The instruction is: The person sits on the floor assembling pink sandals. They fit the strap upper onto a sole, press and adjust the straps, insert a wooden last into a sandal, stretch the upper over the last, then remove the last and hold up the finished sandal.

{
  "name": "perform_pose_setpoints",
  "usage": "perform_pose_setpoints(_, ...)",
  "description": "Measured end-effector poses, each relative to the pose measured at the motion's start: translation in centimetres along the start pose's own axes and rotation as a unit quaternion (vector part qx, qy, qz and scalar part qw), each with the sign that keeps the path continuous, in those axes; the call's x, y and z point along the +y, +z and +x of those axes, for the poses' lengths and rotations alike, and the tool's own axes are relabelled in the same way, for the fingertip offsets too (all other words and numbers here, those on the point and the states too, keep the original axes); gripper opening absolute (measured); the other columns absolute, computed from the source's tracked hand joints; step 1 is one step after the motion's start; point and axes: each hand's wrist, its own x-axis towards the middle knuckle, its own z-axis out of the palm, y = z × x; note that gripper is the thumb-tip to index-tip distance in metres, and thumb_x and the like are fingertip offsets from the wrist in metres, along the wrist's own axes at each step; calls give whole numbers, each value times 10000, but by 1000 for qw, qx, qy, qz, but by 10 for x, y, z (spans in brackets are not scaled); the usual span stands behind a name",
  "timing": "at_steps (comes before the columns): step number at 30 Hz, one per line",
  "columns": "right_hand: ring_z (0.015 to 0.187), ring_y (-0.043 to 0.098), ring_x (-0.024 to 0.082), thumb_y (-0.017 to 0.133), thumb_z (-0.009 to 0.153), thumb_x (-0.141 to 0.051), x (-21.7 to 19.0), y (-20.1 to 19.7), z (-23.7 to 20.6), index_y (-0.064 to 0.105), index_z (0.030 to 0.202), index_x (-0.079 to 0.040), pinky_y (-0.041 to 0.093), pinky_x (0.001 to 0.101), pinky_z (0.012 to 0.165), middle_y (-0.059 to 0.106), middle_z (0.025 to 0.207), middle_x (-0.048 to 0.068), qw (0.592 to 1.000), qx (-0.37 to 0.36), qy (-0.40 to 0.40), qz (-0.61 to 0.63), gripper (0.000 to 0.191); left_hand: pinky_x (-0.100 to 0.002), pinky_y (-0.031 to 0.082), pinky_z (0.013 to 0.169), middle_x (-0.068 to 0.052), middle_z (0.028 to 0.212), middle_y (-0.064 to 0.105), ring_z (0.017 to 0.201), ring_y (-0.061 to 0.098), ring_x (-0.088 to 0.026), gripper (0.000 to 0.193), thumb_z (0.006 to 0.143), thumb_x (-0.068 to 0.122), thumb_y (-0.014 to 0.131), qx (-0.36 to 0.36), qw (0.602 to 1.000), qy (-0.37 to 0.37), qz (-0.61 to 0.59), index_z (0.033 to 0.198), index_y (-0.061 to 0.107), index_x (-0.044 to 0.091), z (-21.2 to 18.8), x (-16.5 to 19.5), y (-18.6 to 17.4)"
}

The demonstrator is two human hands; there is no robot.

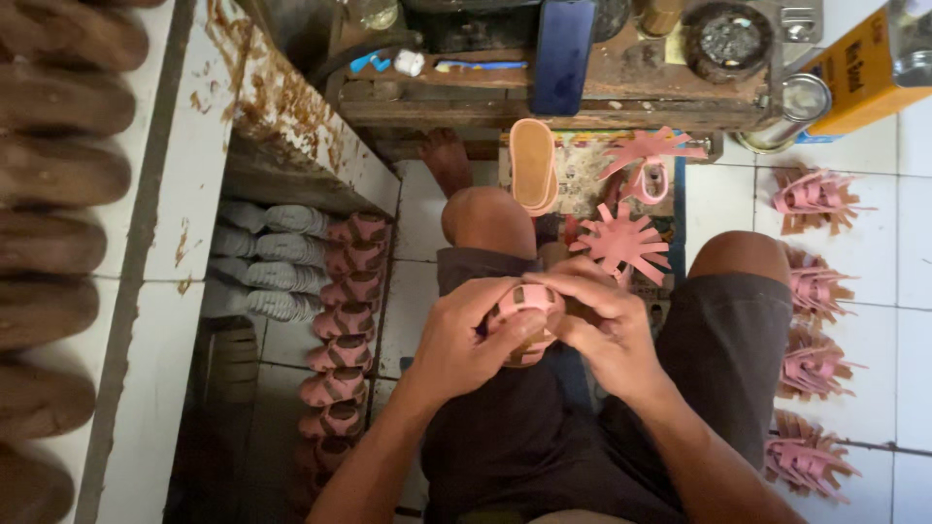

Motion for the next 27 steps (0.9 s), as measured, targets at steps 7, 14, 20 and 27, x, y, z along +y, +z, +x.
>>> perform_pose_setpoints(7,923,584,168,664,765,-14,-2,-1,-9,752,1177,23,462,295,831,656,995,72,999,42,-6,-13,423,-376,535,1028,-144,1173,727,1135,717,-292,481,903,362,816,15,995,84,42,1217,687,22,-4,-1,8)
perform_pose_setpoints(14,1145,650,267,739,726,31,-27,5,-38,709,1151,-10,531,365,992,649,1190,128,967,29,-189,-171,428,-419,459,1114,-136,1416,584,1296,593,-267,582,1118,498,480,123,819,-148,-540,1487,445,49,-15,-8,31)
perform_pose_setpoints(20,1214,621,324,799,676,20,-4,-1,-68,687,1160,20,491,395,1032,615,1275,176,968,25,-131,-210,497,-508,551,975,-130,1332,608,1174,648,-325,566,1087,524,377,95,675,-256,-685,1492,448,136,-14,-17,56)
perform_pose_setpoints(27,871,670,210,674,956,-54,52,-9,-121,723,1075,41,530,339,793,724,989,149,984,109,139,-5,161,-521,564,970,-151,1343,612,1197,642,-343,563,1080,502,395,88,687,-267,-670,1496,440,127,-10,-19,61)
